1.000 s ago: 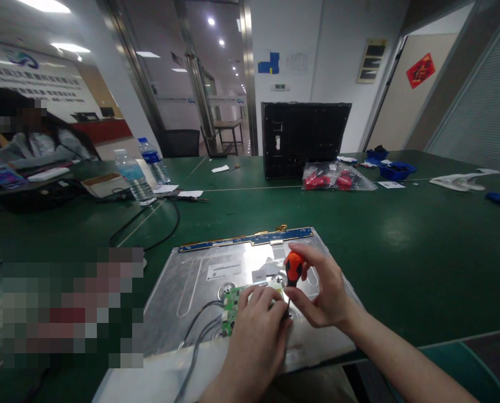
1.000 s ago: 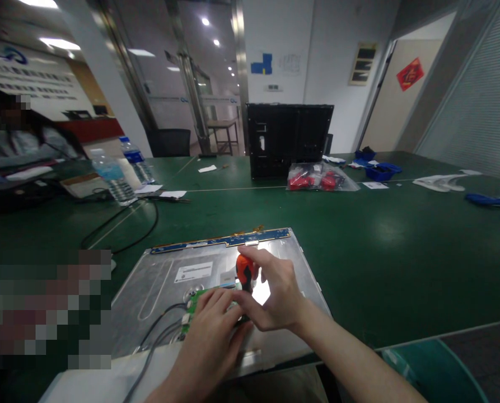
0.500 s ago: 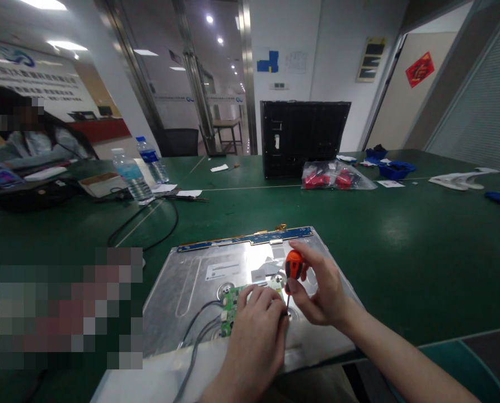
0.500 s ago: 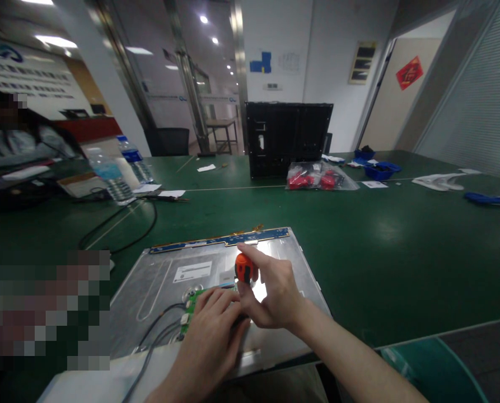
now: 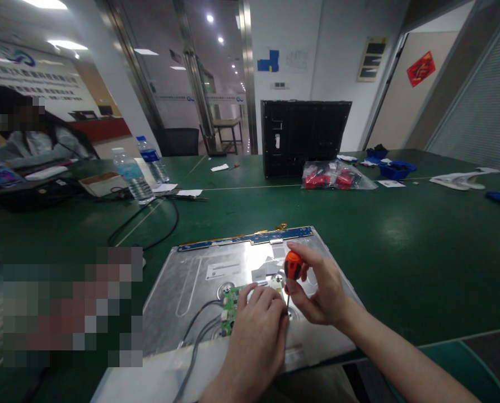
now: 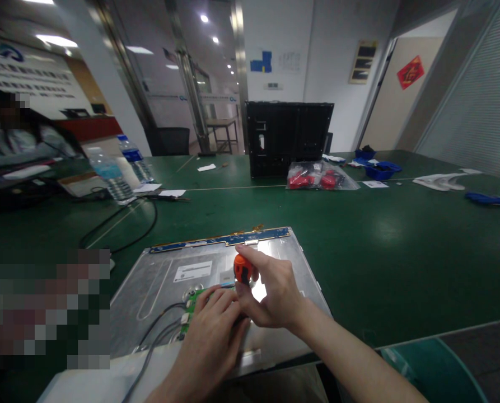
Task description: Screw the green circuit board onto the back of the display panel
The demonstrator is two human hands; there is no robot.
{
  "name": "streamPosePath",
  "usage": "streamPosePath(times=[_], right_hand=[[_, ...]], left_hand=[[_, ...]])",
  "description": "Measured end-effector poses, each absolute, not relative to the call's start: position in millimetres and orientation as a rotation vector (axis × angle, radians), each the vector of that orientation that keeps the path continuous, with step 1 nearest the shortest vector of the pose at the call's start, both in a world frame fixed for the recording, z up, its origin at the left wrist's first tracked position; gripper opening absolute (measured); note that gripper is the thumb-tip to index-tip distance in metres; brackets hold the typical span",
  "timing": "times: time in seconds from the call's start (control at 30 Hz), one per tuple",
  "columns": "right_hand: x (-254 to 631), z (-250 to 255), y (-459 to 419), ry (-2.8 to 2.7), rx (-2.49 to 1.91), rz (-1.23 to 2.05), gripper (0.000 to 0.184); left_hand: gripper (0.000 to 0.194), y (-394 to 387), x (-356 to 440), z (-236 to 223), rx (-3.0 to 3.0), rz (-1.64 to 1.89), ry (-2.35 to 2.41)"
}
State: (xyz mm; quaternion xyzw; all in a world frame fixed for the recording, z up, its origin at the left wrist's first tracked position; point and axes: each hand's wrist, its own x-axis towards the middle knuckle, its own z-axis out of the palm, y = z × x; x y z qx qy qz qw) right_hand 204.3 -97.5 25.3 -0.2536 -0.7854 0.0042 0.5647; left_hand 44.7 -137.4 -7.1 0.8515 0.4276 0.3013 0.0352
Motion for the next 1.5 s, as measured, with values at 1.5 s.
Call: streamPosePath(times=[1.5], right_hand=[[205.6,24.1,-97.6,-1.796,-0.555,-0.074,0.049]], left_hand=[[0.012,-136.5,44.6,-8.2,2.554,0.879,1.349]])
